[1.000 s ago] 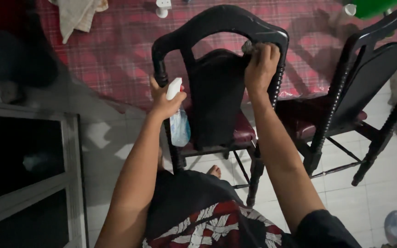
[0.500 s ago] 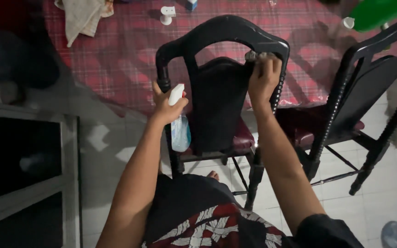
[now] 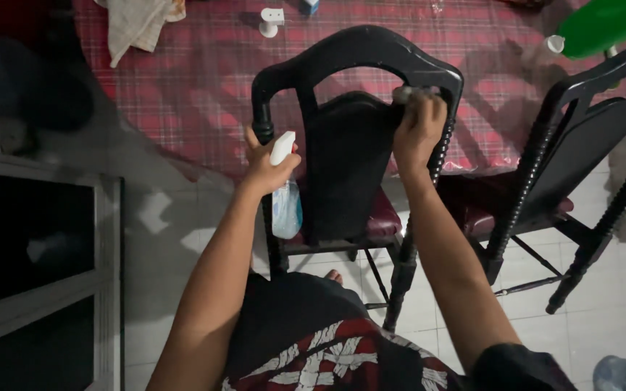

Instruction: Cleaning wooden and padded dining chairs with a spray bottle and cloth.

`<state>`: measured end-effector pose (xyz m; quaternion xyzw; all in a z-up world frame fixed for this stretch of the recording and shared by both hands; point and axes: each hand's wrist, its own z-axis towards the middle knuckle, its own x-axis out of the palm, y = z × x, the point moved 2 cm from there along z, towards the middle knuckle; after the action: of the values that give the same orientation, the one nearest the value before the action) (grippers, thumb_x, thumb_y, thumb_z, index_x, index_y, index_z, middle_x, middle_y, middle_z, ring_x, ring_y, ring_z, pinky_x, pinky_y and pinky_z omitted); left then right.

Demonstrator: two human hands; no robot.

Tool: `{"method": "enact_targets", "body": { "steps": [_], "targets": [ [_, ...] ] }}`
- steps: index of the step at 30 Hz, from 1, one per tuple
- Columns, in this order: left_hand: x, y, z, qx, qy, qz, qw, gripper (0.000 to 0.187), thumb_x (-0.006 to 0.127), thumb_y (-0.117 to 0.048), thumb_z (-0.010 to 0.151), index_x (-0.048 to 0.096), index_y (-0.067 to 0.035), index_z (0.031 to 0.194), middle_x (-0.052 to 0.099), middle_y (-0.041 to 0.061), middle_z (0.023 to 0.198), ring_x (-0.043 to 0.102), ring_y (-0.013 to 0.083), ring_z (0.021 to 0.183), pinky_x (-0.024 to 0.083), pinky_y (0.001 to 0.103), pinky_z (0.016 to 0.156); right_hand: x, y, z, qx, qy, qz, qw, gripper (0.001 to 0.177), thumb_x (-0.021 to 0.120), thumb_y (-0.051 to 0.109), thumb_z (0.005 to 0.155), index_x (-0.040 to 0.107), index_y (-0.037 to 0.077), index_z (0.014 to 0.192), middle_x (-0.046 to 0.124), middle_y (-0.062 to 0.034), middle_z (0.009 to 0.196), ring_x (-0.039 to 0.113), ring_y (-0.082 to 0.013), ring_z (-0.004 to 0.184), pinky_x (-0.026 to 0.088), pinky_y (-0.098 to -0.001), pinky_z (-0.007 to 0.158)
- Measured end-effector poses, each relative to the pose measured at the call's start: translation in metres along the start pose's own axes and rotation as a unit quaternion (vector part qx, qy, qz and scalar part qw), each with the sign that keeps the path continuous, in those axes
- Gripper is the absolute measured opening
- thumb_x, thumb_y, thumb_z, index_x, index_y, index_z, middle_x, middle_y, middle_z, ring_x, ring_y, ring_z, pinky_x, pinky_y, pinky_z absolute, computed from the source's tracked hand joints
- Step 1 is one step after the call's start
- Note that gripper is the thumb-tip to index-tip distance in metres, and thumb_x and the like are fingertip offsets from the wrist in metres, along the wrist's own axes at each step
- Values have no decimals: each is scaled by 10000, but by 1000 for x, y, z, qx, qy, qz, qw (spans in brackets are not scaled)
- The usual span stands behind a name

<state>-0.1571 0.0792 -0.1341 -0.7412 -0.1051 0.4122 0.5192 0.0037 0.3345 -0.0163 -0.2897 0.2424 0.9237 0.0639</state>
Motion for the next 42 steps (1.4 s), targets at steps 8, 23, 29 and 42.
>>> {"method": "enact_targets", "body": {
  "steps": [8, 23, 29, 42],
  "targets": [
    [1, 3, -2, -45, -12, -36, 998, 461, 736, -415, 781, 716, -243, 1208, -29, 353, 1656, 2, 526, 1529, 223, 530, 1223, -8, -4, 16, -38, 63, 14, 997, 255, 657, -70, 919, 625, 26, 1153, 600, -209, 1119, 590, -425, 1054, 505, -487, 900],
    [-6, -10, -4, -74, 31, -33, 996, 524, 706, -432, 817, 656, -235, 1300, -38, 289, 1654, -39, 549, 1492, 219, 589, 1154, 8, -14, -46, 92, 70, 17, 993, 243, 637, -28, 940, 604, 26, 1175, 587, -222, 1101, 582, -437, 993, 486, -501, 838],
    [-8, -12, -6, -25, -21, -15, 999, 494, 715, -418, 781, 707, -229, 1237, 133, 292, 1660, 236, 482, 1516, 327, 519, 1211, 24, 17, -25, 85, 54, 37, 994, 212, 590, -49, 952, 652, 52, 1128, 606, -183, 1101, 602, -394, 1021, 481, -479, 874],
    [-2, -2, -2, 5, -69, -7, 998, 615, 693, -438, 734, 643, -310, 1333, 101, 339, 1666, 387, 478, 1426, 379, 495, 1171, 78, 92, -24, -137, 246, 18, 959, 219, 643, 57, 867, 638, 74, 1085, 592, -176, 1044, 584, -397, 967, 489, -494, 829]
  ]
}}
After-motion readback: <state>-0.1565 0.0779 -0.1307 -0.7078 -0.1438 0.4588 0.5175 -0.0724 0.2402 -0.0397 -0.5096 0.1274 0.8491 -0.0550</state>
